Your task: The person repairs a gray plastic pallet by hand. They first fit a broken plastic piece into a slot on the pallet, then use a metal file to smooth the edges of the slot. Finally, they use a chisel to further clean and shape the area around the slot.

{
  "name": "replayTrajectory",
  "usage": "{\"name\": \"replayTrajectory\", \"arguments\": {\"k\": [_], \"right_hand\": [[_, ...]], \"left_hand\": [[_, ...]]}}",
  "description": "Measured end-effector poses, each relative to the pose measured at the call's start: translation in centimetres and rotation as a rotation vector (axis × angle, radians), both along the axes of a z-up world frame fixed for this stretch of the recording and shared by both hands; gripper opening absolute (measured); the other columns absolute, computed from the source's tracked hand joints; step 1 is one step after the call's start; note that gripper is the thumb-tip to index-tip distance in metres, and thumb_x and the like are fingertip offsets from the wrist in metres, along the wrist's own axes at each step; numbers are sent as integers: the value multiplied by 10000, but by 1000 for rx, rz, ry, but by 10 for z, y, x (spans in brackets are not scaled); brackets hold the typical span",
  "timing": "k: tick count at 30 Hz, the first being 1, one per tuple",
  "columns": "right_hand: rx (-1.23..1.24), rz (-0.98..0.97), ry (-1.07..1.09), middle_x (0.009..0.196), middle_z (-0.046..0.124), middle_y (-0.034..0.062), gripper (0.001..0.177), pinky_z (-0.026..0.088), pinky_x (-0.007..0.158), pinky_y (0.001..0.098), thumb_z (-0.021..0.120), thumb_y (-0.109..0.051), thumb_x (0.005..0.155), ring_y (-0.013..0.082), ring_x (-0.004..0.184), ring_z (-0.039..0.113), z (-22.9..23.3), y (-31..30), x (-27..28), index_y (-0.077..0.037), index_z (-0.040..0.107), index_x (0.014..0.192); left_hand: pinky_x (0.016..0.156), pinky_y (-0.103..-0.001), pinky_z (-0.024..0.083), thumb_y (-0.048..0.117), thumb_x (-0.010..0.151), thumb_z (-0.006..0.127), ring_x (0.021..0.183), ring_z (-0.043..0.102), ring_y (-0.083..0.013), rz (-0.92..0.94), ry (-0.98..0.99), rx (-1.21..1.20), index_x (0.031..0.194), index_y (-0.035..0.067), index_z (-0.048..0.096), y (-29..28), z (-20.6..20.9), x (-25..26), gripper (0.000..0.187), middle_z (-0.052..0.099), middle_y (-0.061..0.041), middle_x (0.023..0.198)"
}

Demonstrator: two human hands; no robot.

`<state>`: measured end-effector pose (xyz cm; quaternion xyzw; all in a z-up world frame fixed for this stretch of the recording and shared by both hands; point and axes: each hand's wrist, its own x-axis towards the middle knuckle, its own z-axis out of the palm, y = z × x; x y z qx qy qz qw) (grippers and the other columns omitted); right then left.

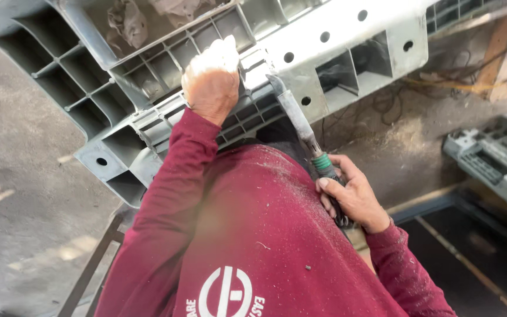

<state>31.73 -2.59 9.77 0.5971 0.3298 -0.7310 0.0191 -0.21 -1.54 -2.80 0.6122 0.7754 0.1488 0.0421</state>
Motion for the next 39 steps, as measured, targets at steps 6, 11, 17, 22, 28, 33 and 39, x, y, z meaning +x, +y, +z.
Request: {"name": "replayTrajectory", "arguments": {"k": [6, 11, 17, 22, 28, 33, 39], "right_hand": [[236, 310, -53, 795, 632, 12, 480, 513, 563, 246, 577, -135, 977, 65, 583, 583, 13, 39, -8, -69, 560, 1453], [306, 531, -178, 765, 664, 57, 581, 523, 620, 290, 599, -234, 954, 116, 605, 595, 18, 55, -14, -155, 494, 1520], [396, 600, -182, 842, 722, 102, 633, 529, 762, 309, 604, -283, 957, 152, 754, 652, 16, 58, -12, -152, 437, 1553], [449, 560, -93, 975, 730, 88, 644, 515, 827, 298, 603, -263, 969, 137, 836, 647, 13, 56, -9, -133, 401, 1567], [387, 556, -119, 872, 690, 57, 647, 510, 765, 279, 602, -251, 971, 120, 777, 602, 12, 61, -8, -158, 414, 1583], [212, 451, -164, 813, 634, 21, 671, 485, 611, 276, 596, -250, 955, 104, 624, 533, 12, 62, -10, -200, 403, 1596], [192, 415, -119, 813, 624, 9, 666, 493, 564, 243, 578, -223, 970, 71, 584, 544, 13, 67, -16, -192, 369, 1602]], "left_hand": [[618, -391, 521, 178, 993, 579, 725, 635, -255, 28, 41, 91, 1130, 93, 680, 7, 2, 0, 190, 620, -56, 901], [599, -381, 519, 166, 998, 603, 709, 638, -256, 59, 96, 63, 1093, 104, 689, 4, 2, 3, 142, 623, -46, 892], [591, -388, 518, 164, 1011, 617, 710, 645, -260, 73, 27, 59, 1093, 80, 688, 6, 1, 2, 137, 632, -54, 892], [596, -397, 518, 171, 995, 618, 714, 645, -266, 68, -5, 59, 1087, 95, 687, 5, 5, 2, 139, 631, -57, 891], [620, -383, 516, 165, 950, 628, 735, 639, -252, 45, 36, 57, 1126, 104, 688, 4, 6, 2, 195, 618, -48, 906], [628, -373, 513, 170, 933, 630, 743, 636, -244, 45, 66, 76, 1143, 106, 688, 4, 4, 3, 227, 617, -40, 919], [607, -408, 520, 159, 969, 627, 725, 645, -273, 52, -32, 62, 1114, 92, 692, 4, 5, 1, 172, 627, -60, 914]]}}
